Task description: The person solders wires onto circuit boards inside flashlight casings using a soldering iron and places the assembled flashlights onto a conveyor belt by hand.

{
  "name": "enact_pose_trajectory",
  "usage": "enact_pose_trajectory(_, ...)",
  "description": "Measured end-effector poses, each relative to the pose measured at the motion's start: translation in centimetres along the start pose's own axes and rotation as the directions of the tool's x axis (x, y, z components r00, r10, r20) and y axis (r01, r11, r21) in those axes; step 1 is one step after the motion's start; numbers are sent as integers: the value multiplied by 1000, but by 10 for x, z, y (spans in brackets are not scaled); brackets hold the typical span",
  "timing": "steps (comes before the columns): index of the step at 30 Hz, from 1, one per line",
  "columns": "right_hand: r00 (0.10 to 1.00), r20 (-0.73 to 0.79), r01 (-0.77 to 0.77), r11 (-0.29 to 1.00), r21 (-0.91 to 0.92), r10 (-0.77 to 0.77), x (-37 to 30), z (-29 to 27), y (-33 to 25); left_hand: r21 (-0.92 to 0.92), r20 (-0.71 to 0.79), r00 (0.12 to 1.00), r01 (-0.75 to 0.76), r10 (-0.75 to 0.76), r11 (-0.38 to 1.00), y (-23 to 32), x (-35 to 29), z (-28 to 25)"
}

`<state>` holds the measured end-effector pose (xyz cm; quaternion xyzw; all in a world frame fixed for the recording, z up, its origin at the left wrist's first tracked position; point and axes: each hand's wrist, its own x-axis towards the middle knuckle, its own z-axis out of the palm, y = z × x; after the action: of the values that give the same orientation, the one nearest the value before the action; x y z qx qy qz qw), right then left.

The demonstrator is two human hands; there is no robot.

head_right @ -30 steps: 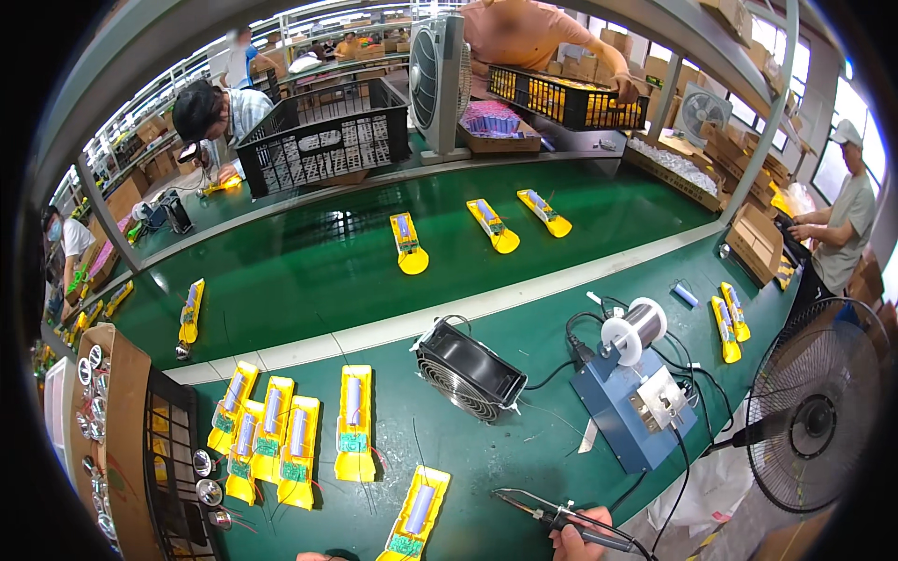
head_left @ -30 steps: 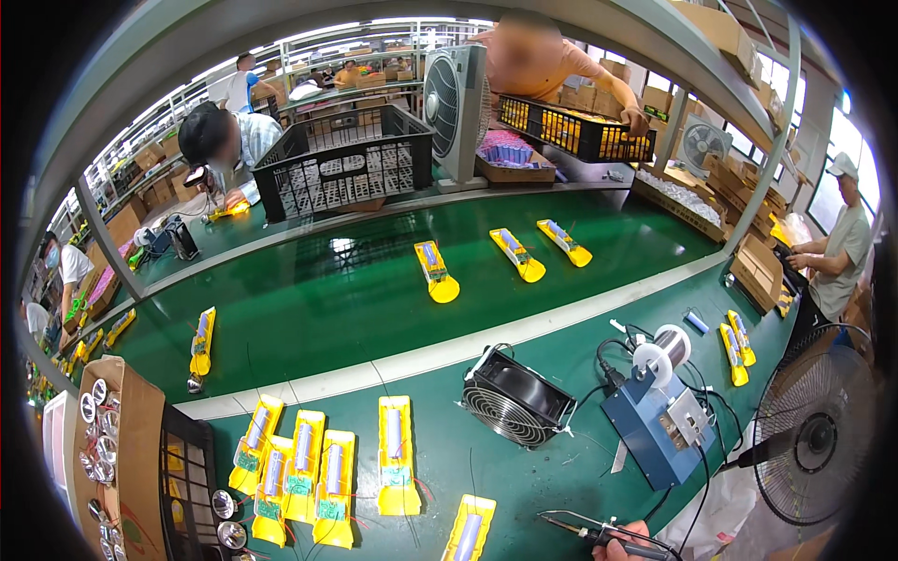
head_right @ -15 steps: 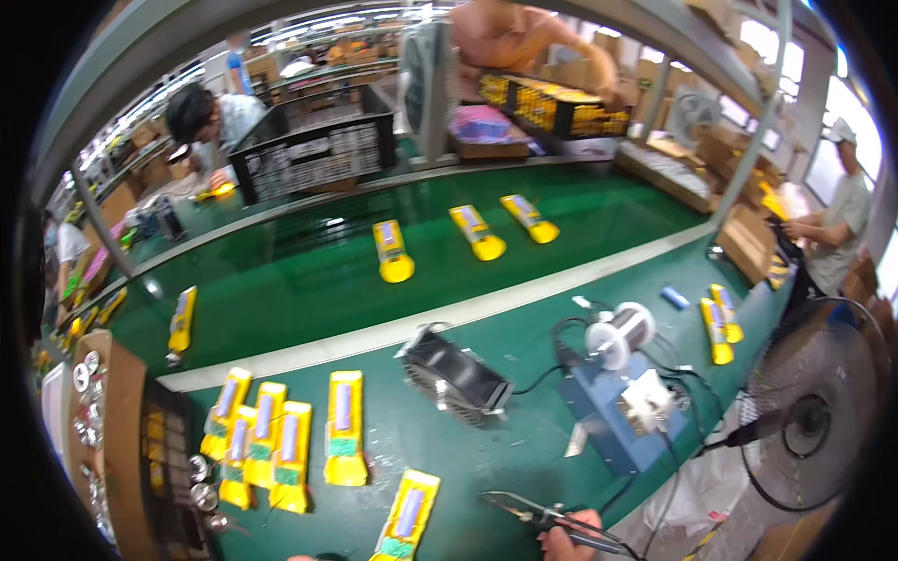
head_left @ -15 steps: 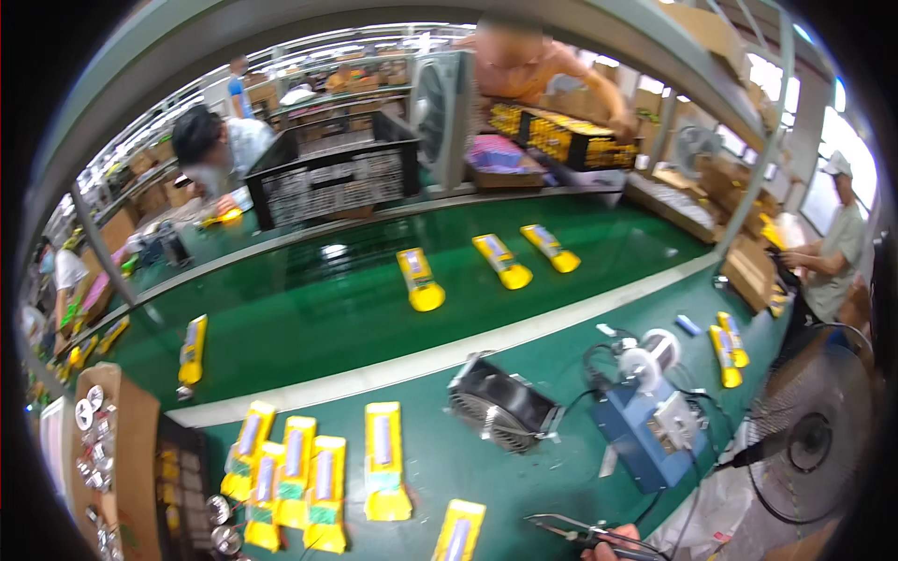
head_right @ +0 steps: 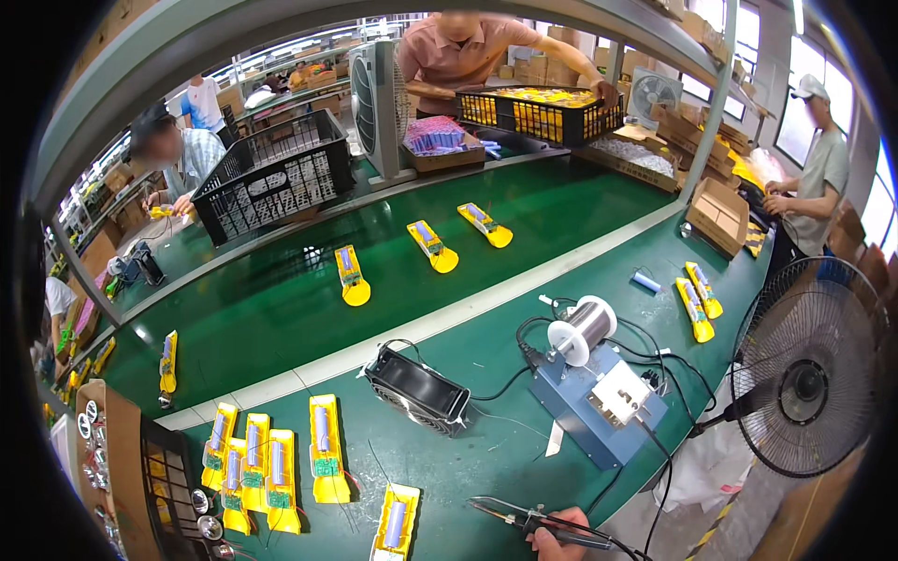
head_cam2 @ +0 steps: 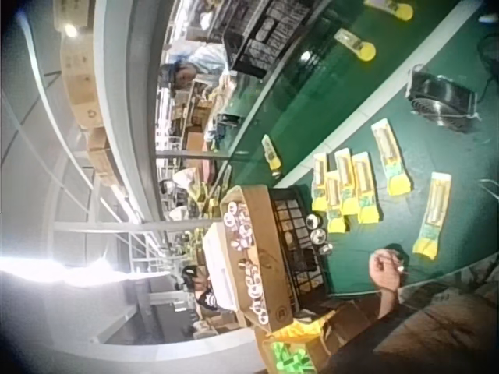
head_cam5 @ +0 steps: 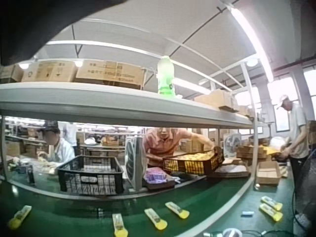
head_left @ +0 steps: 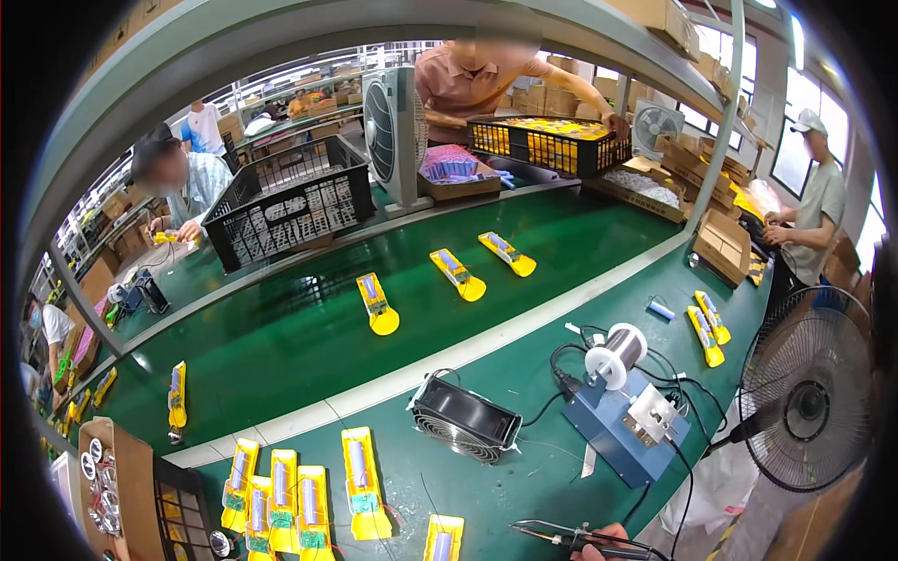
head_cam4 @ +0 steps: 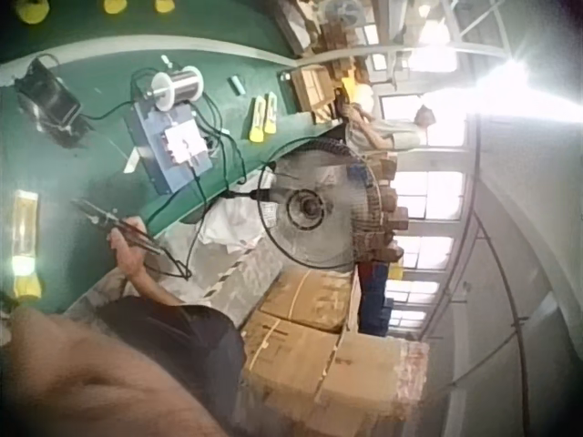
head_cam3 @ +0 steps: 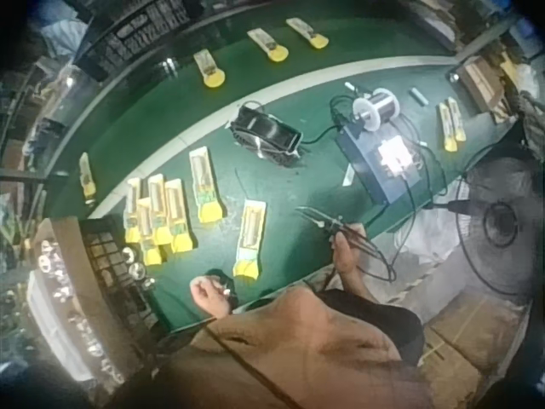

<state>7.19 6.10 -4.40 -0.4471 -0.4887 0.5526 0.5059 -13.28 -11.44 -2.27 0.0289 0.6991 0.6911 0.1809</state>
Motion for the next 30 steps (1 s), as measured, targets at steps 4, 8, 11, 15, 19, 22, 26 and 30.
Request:
enact_pose_trajectory(4,1000,-21,6,1000,12,-5,-1,0,-2,17,-30,999,43,-42,999,-4,3,-2)
enact_pose_trajectory(8,999,-14,-37,998,47,38,-2,1,-2,24,-3,999,-43,43,999,-7,4,-6)
enact_pose_trajectory(11,1000,-11,-21,998,58,22,-2,1,0,30,-15,1000,-14,14,999,-6,3,-6)
enact_pose_trajectory(15,1000,21,6,997,71,-7,2,1,-7,19,0,998,58,-58,998,-5,2,-11)
enact_pose_trajectory(19,998,13,-66,991,113,65,11,8,-12,373,110,941,-337,319,865,30,10,5)
enact_pose_trajectory(22,989,-56,-124,982,144,133,17,5,-5,305,402,742,-661,537,685,132,28,62)
enact_pose_trajectory(26,997,-66,-15,984,180,28,15,4,-8,32,976,106,-933,189,360,256,-4,282)
enact_pose_trajectory(30,996,-44,-72,997,43,74,7,2,15,-85,995,-86,-995,-40,45,224,14,500)
